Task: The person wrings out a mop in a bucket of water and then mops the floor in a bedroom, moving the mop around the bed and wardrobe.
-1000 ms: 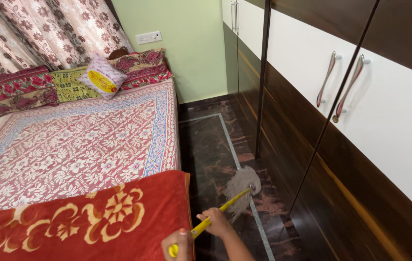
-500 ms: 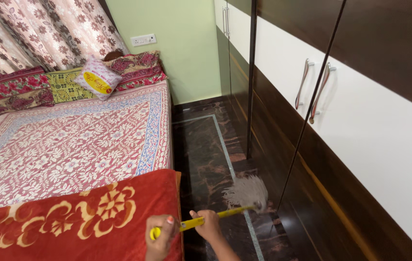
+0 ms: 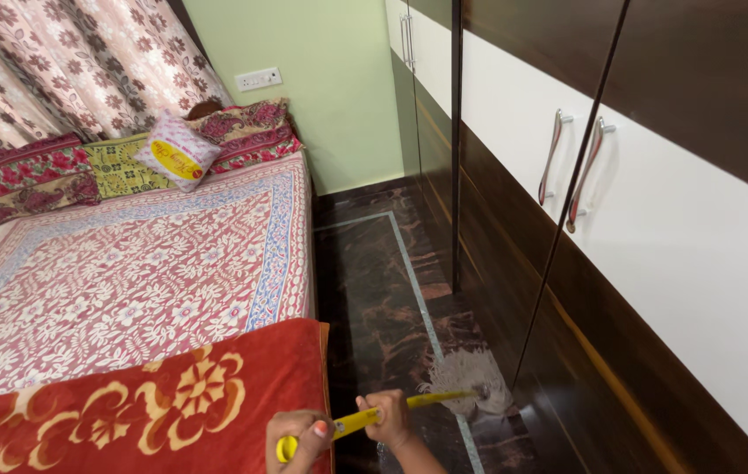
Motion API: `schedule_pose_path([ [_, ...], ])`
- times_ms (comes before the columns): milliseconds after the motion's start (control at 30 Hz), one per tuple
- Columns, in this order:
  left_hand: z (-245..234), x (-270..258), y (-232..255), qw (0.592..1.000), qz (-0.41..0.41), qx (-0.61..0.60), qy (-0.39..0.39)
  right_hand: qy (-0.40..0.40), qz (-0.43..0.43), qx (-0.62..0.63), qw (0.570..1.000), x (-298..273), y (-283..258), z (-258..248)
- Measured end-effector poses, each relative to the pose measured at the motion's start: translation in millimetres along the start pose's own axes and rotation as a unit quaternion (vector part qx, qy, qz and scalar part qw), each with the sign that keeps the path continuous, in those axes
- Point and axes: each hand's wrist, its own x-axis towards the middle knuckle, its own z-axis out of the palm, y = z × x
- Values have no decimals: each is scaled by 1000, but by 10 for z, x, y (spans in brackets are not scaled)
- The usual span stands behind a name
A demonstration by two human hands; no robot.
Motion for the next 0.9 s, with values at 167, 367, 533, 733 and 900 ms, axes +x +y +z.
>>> schedule_pose_path([
  [167,273,33,-436,992,61,97,47,-60,54,-16,997,257,607,-11],
  [367,194,445,-1161,993,80,44,-71,-77,92,-107,987,539,1454,140],
  [533,-115,518,-1807,966,-22,57,-250,-22,45,-71,996,685,2012,322],
  [733,-302,60,-2619,957,-42,48,-285,-14,53,-105,993,733,2164,368],
  [900,-630,-292,-2976,895,118,334,-271,-47,20,-109,993,686,2059,574],
])
